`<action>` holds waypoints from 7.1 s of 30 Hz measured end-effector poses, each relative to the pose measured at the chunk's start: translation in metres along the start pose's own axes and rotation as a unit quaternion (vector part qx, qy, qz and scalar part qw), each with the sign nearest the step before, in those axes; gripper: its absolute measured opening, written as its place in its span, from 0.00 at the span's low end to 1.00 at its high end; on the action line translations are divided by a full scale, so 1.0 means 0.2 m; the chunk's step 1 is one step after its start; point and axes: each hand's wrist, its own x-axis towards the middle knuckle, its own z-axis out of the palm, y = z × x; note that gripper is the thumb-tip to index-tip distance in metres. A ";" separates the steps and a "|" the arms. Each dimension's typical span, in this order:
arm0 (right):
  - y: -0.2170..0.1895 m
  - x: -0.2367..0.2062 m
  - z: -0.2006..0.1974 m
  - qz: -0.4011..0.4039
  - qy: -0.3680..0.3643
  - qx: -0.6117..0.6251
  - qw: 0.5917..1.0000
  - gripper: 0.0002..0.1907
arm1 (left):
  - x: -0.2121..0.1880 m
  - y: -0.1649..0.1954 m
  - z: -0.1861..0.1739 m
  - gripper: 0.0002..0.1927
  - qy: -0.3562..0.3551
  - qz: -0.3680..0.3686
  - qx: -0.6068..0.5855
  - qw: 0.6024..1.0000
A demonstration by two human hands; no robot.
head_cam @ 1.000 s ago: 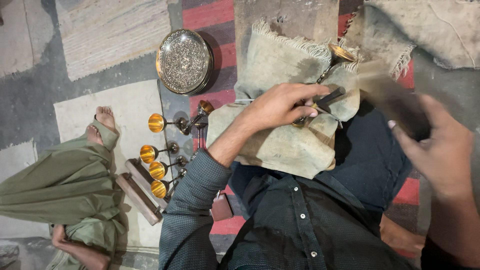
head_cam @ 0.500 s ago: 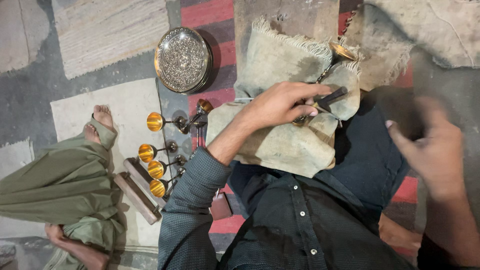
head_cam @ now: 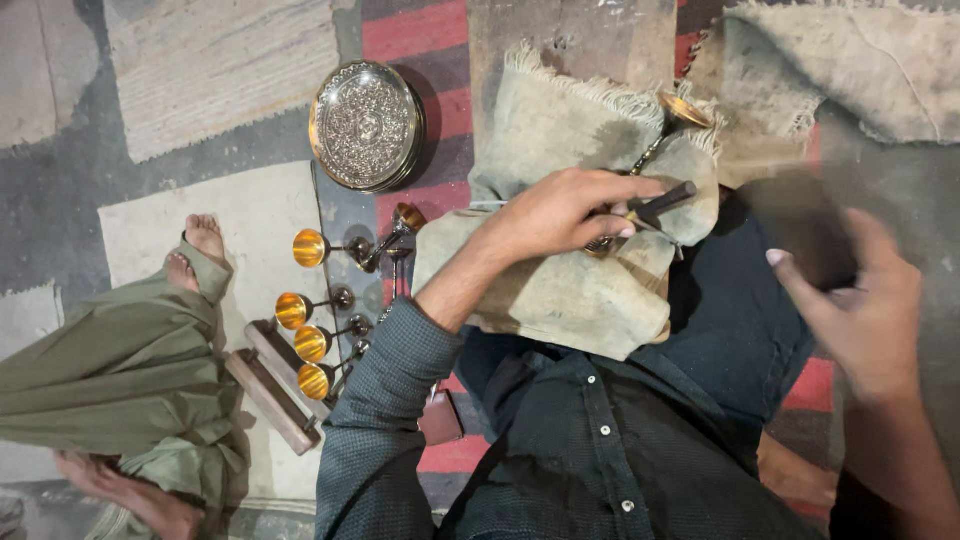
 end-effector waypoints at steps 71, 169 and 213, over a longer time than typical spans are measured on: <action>0.30 0.22 -0.34 0.078 -0.065 0.189 0.977 0.42 | 0.71 -0.07 0.01 0.25 -0.106 0.012 -0.086 0.991; 0.37 0.29 -0.49 0.029 0.010 0.080 0.996 0.29 | 0.92 0.08 0.15 0.24 -0.111 0.025 -0.040 0.993; 0.41 0.30 -0.61 0.074 -0.012 -0.081 0.994 0.31 | 1.00 0.13 0.12 0.22 -0.109 -0.020 -0.032 0.993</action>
